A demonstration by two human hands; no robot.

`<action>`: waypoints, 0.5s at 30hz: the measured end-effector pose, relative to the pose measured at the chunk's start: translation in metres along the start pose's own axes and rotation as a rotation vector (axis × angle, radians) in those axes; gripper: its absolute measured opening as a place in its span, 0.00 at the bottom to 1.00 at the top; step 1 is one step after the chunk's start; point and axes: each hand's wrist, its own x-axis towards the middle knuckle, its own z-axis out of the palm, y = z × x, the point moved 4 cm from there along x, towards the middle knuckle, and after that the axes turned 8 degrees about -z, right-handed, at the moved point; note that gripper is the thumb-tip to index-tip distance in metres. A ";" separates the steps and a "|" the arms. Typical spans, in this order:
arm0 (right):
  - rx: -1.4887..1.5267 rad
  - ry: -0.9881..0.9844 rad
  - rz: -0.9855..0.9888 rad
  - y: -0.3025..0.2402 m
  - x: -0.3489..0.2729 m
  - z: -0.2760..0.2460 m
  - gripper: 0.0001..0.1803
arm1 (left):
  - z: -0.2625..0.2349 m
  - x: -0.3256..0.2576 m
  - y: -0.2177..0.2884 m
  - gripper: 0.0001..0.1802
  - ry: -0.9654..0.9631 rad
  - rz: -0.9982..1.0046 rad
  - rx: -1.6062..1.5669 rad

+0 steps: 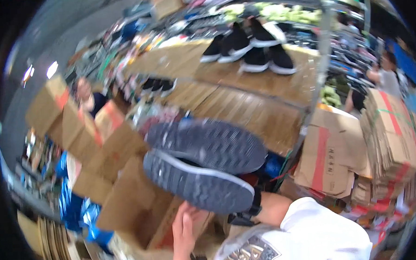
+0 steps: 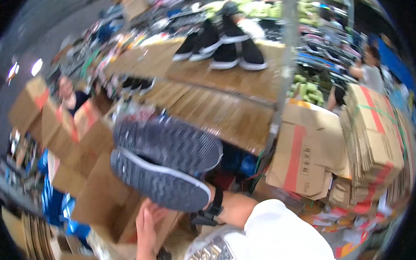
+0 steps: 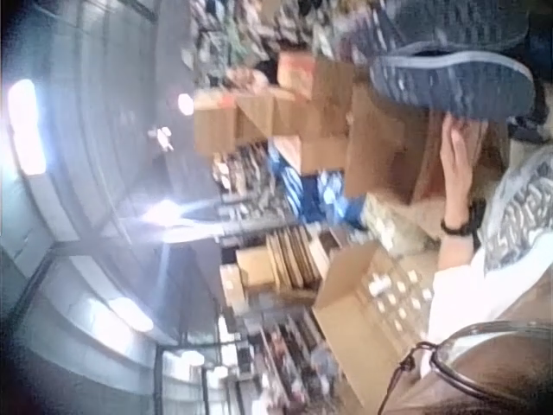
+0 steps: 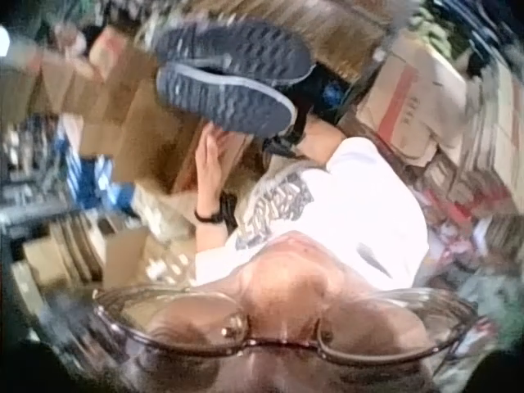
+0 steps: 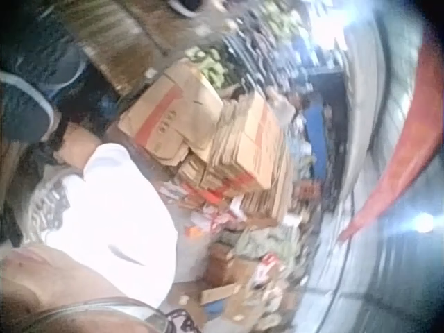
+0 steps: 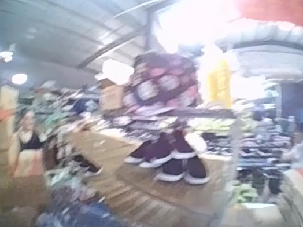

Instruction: Packing shoes into boxes and larger cartons in a manufacturing setting.

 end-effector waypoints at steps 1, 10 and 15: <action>-0.006 -0.002 0.060 -0.002 0.015 0.015 0.34 | 0.009 -0.002 0.011 0.31 0.002 -0.035 -0.075; -0.142 -0.097 0.304 0.019 0.002 0.045 0.33 | 0.014 -0.009 0.035 0.27 0.038 -0.014 -0.260; -0.182 -0.237 0.339 -0.009 -0.014 0.050 0.33 | -0.032 -0.027 0.035 0.25 0.486 0.233 -0.267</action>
